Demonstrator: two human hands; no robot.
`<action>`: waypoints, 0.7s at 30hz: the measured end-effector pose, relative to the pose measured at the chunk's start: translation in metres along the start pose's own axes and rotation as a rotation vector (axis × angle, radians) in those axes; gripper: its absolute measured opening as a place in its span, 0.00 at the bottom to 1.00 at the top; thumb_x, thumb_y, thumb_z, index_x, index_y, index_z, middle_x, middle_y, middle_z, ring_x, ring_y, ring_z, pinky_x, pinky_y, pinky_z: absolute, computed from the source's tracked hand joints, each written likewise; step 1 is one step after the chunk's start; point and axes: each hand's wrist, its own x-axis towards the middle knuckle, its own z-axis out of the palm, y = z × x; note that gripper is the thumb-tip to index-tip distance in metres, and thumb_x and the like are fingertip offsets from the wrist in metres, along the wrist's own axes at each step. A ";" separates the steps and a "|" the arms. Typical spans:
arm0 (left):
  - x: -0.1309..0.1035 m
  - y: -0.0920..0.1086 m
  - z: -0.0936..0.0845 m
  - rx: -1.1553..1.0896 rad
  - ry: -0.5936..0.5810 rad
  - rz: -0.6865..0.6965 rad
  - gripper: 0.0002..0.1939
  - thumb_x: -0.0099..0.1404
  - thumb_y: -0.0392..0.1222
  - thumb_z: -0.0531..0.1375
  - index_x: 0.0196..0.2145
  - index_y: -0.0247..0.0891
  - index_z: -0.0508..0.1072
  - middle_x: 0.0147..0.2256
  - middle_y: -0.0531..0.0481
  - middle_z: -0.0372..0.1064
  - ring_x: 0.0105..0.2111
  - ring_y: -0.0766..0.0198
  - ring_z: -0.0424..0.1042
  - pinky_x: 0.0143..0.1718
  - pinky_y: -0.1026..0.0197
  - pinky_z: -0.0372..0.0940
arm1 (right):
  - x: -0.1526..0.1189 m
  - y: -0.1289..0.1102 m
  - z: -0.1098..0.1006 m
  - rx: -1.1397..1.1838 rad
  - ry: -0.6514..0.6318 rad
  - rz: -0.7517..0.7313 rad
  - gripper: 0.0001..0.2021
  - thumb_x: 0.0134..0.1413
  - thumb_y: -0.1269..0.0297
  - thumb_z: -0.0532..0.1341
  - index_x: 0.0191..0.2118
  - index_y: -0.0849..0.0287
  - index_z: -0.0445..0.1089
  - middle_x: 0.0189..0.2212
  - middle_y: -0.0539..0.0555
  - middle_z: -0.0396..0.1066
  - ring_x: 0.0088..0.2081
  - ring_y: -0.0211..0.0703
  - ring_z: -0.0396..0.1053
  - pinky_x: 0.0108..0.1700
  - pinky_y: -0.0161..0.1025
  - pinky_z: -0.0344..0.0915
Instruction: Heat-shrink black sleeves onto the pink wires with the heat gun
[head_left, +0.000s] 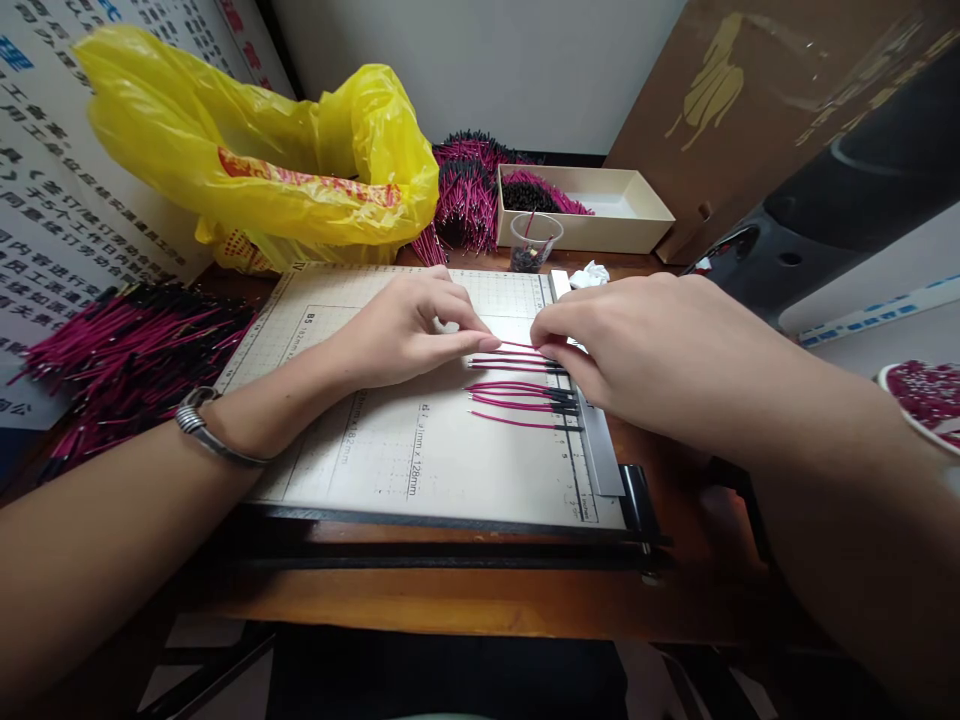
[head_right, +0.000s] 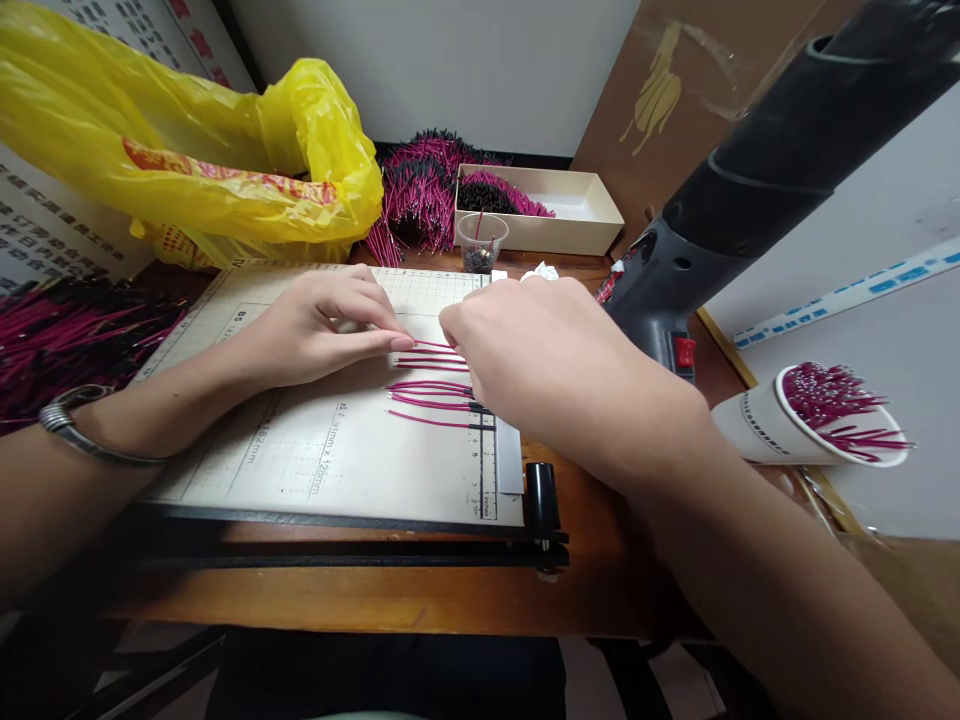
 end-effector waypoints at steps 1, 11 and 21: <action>0.000 0.000 0.000 0.013 0.014 -0.014 0.11 0.72 0.47 0.67 0.34 0.42 0.86 0.29 0.52 0.79 0.31 0.63 0.69 0.39 0.58 0.61 | 0.001 0.000 0.001 -0.001 -0.003 0.016 0.12 0.68 0.68 0.55 0.40 0.54 0.77 0.38 0.55 0.78 0.37 0.50 0.71 0.33 0.43 0.48; 0.000 -0.001 0.000 0.141 0.033 -0.071 0.12 0.73 0.46 0.62 0.38 0.40 0.86 0.35 0.47 0.82 0.35 0.59 0.72 0.44 0.54 0.65 | 0.005 -0.010 0.000 -0.023 -0.039 0.160 0.14 0.67 0.71 0.51 0.41 0.57 0.75 0.38 0.59 0.76 0.41 0.54 0.74 0.32 0.42 0.48; 0.003 -0.003 0.005 0.213 0.045 -0.092 0.10 0.70 0.42 0.63 0.37 0.40 0.85 0.34 0.48 0.80 0.36 0.59 0.71 0.46 0.55 0.66 | 0.004 -0.013 0.000 0.018 -0.022 0.180 0.11 0.66 0.72 0.53 0.39 0.58 0.74 0.37 0.58 0.76 0.40 0.51 0.72 0.33 0.41 0.48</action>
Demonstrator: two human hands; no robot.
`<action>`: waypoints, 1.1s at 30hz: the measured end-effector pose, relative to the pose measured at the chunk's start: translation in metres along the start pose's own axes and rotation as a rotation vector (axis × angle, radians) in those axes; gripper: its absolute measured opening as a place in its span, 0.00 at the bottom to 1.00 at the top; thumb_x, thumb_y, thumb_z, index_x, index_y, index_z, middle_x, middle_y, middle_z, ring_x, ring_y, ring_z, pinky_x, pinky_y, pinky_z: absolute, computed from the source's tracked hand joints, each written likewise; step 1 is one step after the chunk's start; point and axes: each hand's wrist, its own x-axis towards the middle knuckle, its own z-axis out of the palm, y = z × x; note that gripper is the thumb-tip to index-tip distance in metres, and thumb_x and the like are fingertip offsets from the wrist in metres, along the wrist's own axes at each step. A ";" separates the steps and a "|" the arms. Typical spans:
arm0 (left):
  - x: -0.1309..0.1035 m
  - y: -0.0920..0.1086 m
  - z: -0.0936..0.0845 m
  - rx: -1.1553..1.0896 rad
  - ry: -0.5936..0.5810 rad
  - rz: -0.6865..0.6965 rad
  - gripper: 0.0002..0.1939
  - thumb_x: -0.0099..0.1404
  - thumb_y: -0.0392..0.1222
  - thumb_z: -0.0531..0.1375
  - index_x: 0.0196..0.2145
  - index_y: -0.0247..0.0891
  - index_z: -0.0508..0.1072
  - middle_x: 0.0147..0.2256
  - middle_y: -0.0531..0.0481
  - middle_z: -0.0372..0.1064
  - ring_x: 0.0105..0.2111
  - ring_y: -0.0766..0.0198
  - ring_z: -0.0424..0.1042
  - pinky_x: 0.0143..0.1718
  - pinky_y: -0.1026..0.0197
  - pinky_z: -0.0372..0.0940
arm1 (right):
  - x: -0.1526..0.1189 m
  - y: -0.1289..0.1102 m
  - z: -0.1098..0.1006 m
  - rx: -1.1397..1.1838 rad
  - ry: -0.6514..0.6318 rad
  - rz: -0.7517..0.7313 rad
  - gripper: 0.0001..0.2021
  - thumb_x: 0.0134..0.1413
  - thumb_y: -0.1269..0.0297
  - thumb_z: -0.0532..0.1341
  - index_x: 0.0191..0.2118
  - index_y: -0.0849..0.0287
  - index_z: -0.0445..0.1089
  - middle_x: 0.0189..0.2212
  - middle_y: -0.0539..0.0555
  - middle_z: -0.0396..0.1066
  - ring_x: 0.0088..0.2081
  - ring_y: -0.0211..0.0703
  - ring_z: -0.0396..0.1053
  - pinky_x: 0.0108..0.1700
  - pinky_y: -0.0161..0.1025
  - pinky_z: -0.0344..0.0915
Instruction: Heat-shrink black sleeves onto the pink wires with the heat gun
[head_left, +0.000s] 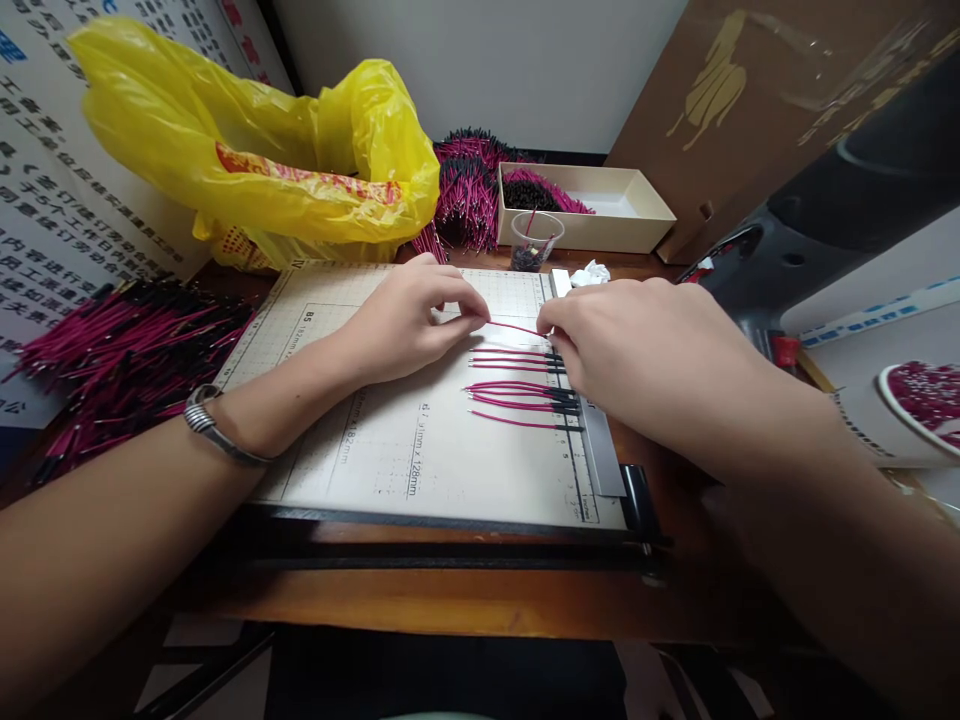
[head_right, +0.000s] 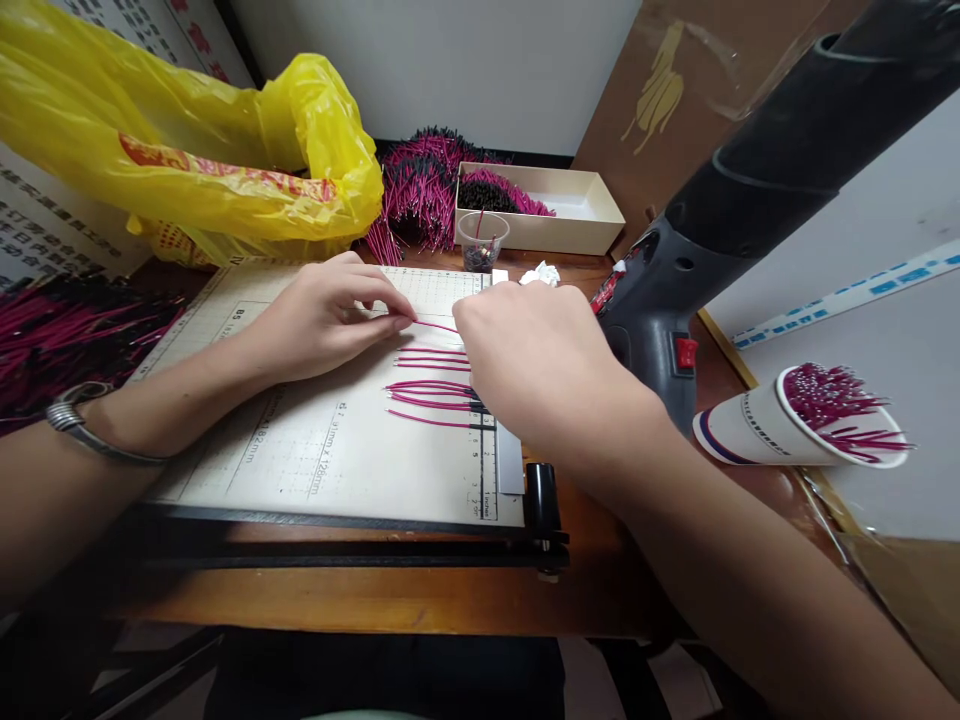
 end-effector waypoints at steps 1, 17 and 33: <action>0.000 0.000 0.000 0.005 -0.005 -0.002 0.10 0.70 0.42 0.63 0.37 0.40 0.85 0.33 0.48 0.80 0.36 0.59 0.71 0.46 0.54 0.66 | -0.001 0.001 -0.001 0.003 0.000 0.004 0.11 0.66 0.71 0.53 0.39 0.57 0.74 0.37 0.58 0.76 0.39 0.50 0.71 0.32 0.41 0.48; -0.002 0.010 -0.006 -0.064 -0.072 0.065 0.10 0.70 0.44 0.63 0.36 0.42 0.85 0.35 0.49 0.81 0.36 0.60 0.72 0.43 0.55 0.63 | -0.015 0.014 0.007 0.011 -0.051 -0.230 0.11 0.63 0.70 0.57 0.32 0.55 0.75 0.27 0.52 0.73 0.24 0.41 0.59 0.28 0.41 0.47; -0.003 0.014 -0.009 -0.131 -0.284 0.107 0.10 0.68 0.40 0.63 0.36 0.45 0.86 0.31 0.51 0.81 0.34 0.59 0.67 0.43 0.53 0.59 | -0.011 0.007 0.003 0.030 -0.067 -0.206 0.13 0.64 0.70 0.56 0.29 0.57 0.73 0.27 0.52 0.73 0.22 0.37 0.50 0.28 0.40 0.47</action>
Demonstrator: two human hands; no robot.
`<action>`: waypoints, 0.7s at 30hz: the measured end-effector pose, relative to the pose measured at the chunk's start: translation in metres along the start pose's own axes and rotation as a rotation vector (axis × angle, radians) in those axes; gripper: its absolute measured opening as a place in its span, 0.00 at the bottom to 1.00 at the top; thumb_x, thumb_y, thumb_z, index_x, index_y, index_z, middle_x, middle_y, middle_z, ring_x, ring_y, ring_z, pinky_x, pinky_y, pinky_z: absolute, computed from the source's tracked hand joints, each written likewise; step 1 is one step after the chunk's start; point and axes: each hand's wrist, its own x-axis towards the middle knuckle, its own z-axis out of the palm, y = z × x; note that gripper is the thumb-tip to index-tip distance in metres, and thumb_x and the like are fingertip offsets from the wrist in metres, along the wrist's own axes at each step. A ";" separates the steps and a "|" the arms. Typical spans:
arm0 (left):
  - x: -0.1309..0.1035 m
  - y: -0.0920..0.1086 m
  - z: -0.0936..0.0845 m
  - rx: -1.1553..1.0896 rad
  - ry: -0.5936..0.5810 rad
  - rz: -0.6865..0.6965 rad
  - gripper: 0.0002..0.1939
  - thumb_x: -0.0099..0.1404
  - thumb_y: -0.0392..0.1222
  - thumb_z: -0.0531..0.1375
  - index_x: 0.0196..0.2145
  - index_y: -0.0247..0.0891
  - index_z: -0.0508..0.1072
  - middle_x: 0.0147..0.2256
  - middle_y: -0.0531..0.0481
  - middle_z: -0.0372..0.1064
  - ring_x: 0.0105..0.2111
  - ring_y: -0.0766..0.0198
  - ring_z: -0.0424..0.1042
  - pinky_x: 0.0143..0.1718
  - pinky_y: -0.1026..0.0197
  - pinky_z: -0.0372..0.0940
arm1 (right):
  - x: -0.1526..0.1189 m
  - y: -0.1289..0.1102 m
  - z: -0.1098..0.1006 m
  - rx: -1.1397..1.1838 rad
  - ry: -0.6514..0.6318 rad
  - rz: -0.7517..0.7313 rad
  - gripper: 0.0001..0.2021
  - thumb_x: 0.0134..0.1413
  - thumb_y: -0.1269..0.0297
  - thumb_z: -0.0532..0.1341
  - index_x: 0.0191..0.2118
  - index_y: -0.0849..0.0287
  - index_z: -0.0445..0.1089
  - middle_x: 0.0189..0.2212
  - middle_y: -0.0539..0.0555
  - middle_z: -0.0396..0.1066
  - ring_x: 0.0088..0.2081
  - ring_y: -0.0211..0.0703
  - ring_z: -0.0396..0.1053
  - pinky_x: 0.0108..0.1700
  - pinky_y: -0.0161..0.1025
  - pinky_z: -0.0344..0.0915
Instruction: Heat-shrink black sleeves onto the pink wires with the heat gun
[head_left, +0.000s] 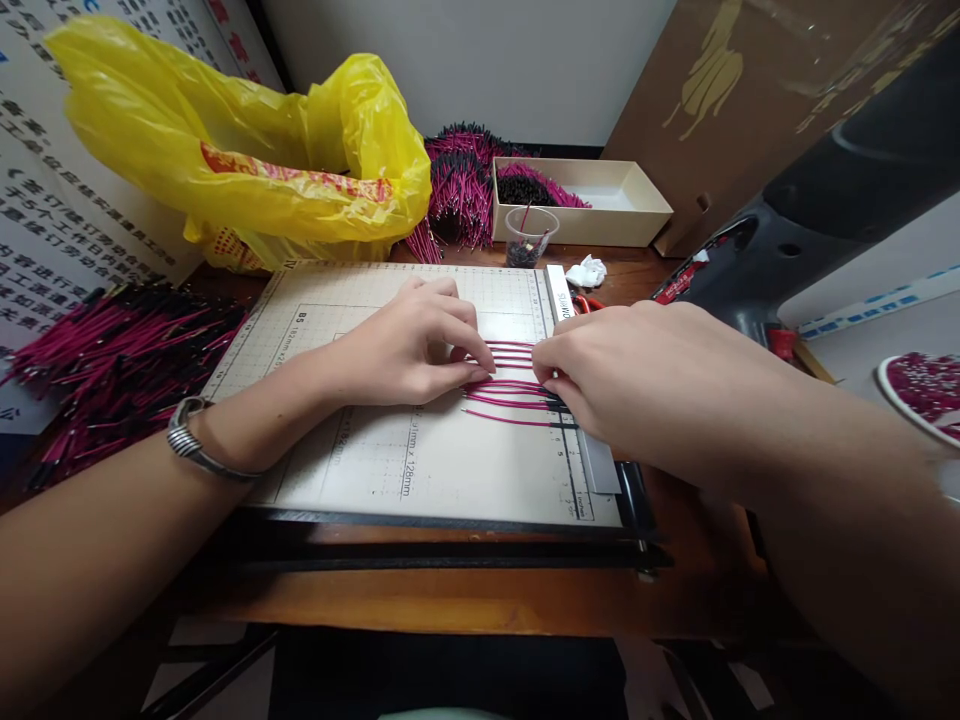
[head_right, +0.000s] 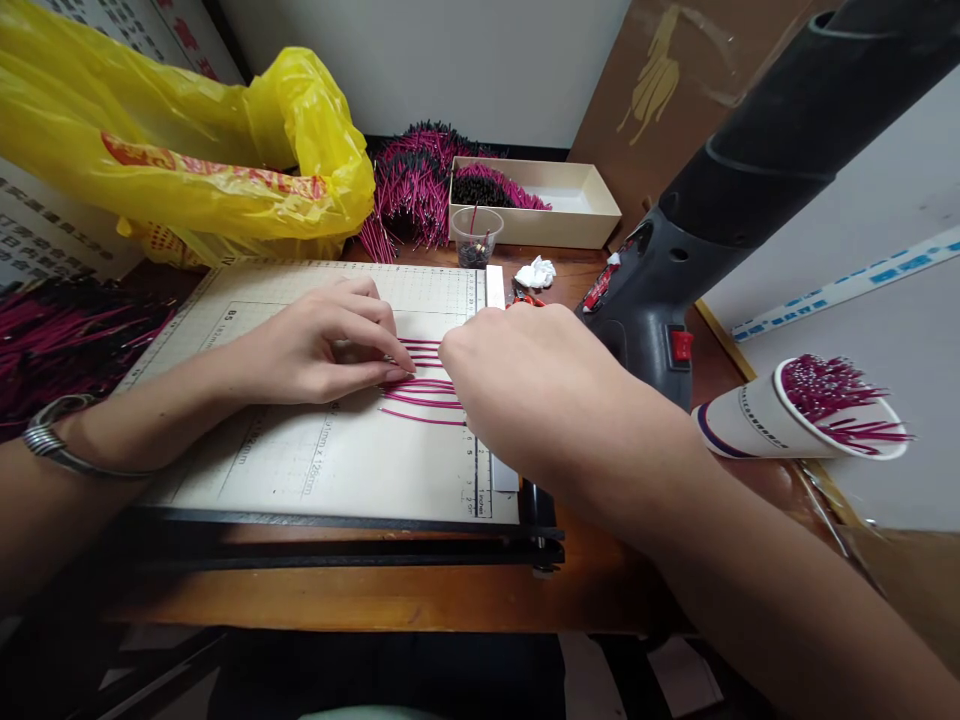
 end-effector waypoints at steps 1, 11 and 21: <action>0.000 0.000 0.000 -0.001 -0.006 -0.004 0.10 0.69 0.40 0.63 0.36 0.46 0.86 0.31 0.51 0.81 0.34 0.59 0.67 0.44 0.53 0.59 | 0.000 -0.001 0.000 -0.003 0.004 0.007 0.12 0.64 0.70 0.57 0.29 0.57 0.73 0.28 0.52 0.73 0.22 0.37 0.50 0.28 0.40 0.47; -0.001 0.000 0.003 -0.020 -0.024 -0.021 0.08 0.69 0.42 0.64 0.37 0.46 0.86 0.32 0.51 0.81 0.36 0.58 0.68 0.44 0.54 0.59 | 0.001 -0.006 -0.002 -0.058 -0.006 0.050 0.13 0.63 0.72 0.56 0.28 0.58 0.71 0.25 0.51 0.70 0.20 0.35 0.44 0.27 0.39 0.48; 0.000 0.005 0.000 0.099 -0.024 0.033 0.10 0.67 0.40 0.62 0.34 0.44 0.85 0.27 0.51 0.75 0.32 0.59 0.63 0.44 0.52 0.59 | 0.002 -0.006 0.002 -0.024 0.017 0.048 0.12 0.62 0.73 0.57 0.27 0.58 0.71 0.26 0.52 0.71 0.21 0.36 0.47 0.27 0.39 0.48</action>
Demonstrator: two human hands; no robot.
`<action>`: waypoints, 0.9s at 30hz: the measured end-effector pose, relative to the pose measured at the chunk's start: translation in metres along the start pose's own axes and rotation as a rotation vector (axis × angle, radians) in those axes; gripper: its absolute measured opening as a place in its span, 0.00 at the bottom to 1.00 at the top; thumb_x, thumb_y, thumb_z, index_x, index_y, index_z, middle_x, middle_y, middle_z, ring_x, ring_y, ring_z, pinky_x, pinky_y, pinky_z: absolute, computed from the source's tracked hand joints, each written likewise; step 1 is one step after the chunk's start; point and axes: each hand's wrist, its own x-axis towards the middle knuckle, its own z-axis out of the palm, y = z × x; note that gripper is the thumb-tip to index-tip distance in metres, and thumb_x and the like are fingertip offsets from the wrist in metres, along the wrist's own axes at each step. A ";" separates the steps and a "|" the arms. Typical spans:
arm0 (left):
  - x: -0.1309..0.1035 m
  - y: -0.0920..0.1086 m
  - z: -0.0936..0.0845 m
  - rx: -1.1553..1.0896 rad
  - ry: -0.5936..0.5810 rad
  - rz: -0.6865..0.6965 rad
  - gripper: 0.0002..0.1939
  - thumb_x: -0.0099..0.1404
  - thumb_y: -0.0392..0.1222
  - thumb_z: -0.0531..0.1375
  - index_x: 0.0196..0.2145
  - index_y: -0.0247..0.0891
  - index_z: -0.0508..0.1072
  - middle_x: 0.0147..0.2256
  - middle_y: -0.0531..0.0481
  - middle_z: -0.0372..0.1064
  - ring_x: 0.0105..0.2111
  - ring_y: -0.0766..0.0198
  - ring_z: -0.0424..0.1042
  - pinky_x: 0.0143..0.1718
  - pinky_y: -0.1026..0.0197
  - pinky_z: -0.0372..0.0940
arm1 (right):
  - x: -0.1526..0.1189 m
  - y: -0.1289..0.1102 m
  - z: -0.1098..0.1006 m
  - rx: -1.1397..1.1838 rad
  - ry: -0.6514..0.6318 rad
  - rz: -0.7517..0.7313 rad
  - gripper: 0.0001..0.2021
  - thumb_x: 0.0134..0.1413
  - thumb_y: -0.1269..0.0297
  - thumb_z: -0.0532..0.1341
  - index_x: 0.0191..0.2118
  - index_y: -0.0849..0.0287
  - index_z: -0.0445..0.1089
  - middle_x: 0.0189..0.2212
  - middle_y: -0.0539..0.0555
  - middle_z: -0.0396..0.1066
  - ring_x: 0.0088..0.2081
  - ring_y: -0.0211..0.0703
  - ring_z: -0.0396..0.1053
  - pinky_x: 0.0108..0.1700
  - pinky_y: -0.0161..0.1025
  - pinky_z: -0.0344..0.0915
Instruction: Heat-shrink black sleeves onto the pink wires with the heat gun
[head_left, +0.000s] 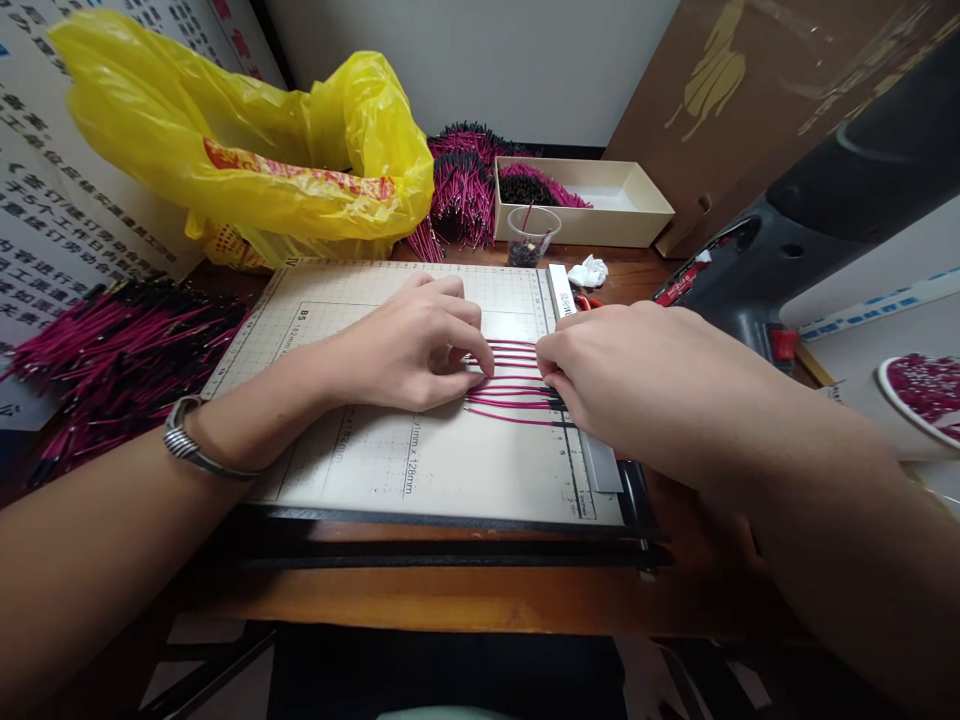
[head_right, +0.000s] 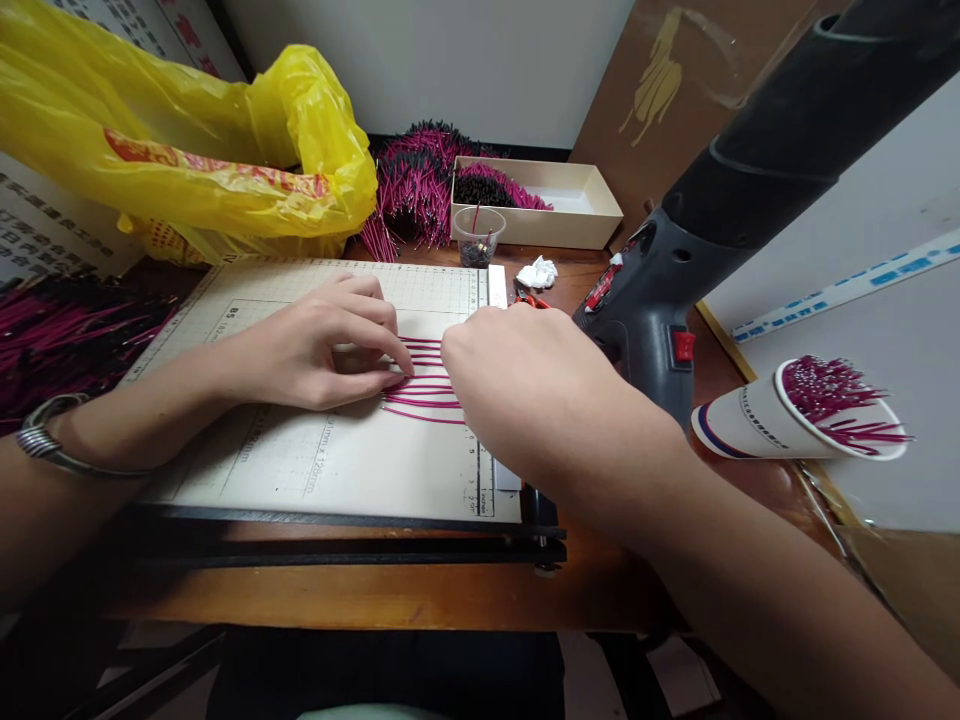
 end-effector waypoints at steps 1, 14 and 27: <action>0.000 0.000 0.000 0.014 -0.002 -0.003 0.10 0.66 0.40 0.62 0.33 0.44 0.85 0.27 0.50 0.75 0.32 0.59 0.63 0.44 0.52 0.60 | 0.000 0.000 0.000 0.004 -0.001 -0.001 0.12 0.62 0.73 0.57 0.27 0.58 0.71 0.26 0.52 0.71 0.21 0.37 0.47 0.27 0.39 0.48; 0.000 -0.006 -0.001 0.085 0.020 0.029 0.13 0.72 0.41 0.59 0.36 0.44 0.84 0.29 0.48 0.76 0.33 0.57 0.63 0.41 0.52 0.59 | 0.000 0.000 0.000 0.025 0.000 -0.001 0.13 0.64 0.73 0.57 0.28 0.58 0.69 0.26 0.52 0.70 0.22 0.37 0.49 0.27 0.39 0.48; -0.002 0.001 0.000 0.055 0.057 0.095 0.11 0.70 0.39 0.60 0.34 0.41 0.83 0.27 0.50 0.73 0.31 0.60 0.61 0.39 0.53 0.56 | -0.013 0.011 0.015 0.125 0.181 -0.150 0.14 0.58 0.75 0.61 0.22 0.57 0.64 0.21 0.49 0.65 0.22 0.37 0.50 0.27 0.39 0.44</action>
